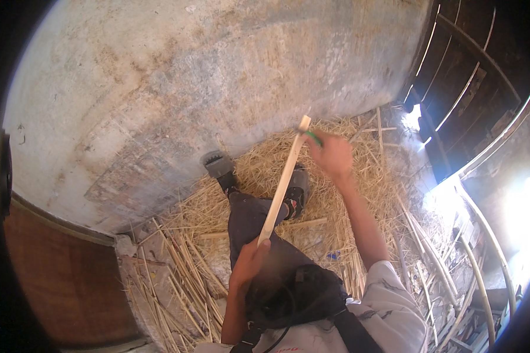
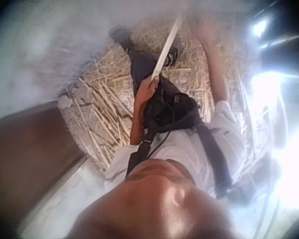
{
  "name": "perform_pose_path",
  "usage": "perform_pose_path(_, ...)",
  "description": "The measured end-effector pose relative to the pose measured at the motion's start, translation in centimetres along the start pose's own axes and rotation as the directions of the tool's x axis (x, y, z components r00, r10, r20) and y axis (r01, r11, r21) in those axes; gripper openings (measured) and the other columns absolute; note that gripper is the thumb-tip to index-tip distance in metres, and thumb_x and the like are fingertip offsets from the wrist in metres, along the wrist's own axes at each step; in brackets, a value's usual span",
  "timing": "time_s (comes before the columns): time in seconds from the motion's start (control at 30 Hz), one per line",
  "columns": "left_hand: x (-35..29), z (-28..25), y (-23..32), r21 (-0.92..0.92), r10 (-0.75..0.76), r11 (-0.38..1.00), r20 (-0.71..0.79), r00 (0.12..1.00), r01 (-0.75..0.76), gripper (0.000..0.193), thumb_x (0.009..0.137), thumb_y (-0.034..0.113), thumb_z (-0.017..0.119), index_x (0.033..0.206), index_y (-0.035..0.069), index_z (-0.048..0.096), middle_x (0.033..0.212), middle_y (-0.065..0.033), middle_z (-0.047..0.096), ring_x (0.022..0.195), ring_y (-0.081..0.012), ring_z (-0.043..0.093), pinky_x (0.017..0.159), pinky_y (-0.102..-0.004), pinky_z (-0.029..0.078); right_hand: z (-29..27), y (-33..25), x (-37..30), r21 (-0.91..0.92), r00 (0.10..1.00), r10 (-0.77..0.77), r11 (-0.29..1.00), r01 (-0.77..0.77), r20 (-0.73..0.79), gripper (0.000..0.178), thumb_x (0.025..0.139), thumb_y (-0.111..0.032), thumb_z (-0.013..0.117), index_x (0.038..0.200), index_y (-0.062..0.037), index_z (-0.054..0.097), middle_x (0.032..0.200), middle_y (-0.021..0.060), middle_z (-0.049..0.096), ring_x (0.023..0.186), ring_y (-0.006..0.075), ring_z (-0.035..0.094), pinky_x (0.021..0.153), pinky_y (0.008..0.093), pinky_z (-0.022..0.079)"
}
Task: The person shaves a thin wooden strip using a green utility knife by hand while standing over straw.
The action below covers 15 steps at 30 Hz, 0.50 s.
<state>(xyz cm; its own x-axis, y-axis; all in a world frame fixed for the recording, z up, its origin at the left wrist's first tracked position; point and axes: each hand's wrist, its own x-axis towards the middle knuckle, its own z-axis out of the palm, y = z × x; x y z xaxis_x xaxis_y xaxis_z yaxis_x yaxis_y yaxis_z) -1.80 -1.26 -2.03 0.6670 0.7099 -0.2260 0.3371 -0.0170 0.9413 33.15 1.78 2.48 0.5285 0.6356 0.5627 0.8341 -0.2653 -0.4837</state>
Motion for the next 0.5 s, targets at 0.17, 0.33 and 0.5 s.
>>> perform_pose_path(0.17,-0.1,0.1,0.0,0.005,-0.013,1.0,0.025,1.0,0.013,0.03,0.112,0.027,0.051,0.103,0.0,0.061,0.07,-0.0079,0.056,0.066,-0.0175,0.056,0.067,-0.0373,0.048,-1.4,2.3,1.9,-0.003,0.998,0.068,0.998,-0.068,-0.015,0.046,0.096,-0.055,0.072,0.102,-0.0101,0.081,0.068,0.0138,0.07,0.067,0.0364,0.071,0.062,0.0464,0.054)
perform_pose_path(0.33,0.3,-0.1,-0.8,-0.052,0.014,0.999,0.089,0.996,-0.009,0.039,0.114,0.034,0.043,0.103,0.002,0.063,0.068,-0.0032,0.052,0.062,-0.0137,0.051,0.061,-0.0336,0.044,-1.1,3.4,0.7,0.031,0.992,0.113,0.993,-0.111,-0.056,0.045,0.097,-0.053,0.071,0.101,-0.0089,0.08,0.063,0.0126,0.066,0.061,0.0355,0.068,0.058,0.0451,0.052)
perform_pose_path(0.5,-0.1,-0.5,1.8,-0.357,-0.238,0.888,0.183,0.954,0.29,0.049,0.117,0.04,0.034,0.108,0.003,0.064,0.067,0.0066,0.038,0.053,-0.0048,0.034,0.049,-0.025,0.031,-1.2,1.5,-1.3,0.116,0.998,-0.004,0.993,-0.002,0.057,0.039,0.102,-0.047,0.068,0.098,-0.0102,0.078,0.063,0.0124,0.063,0.055,0.0314,0.065,0.053,0.0434,0.048)
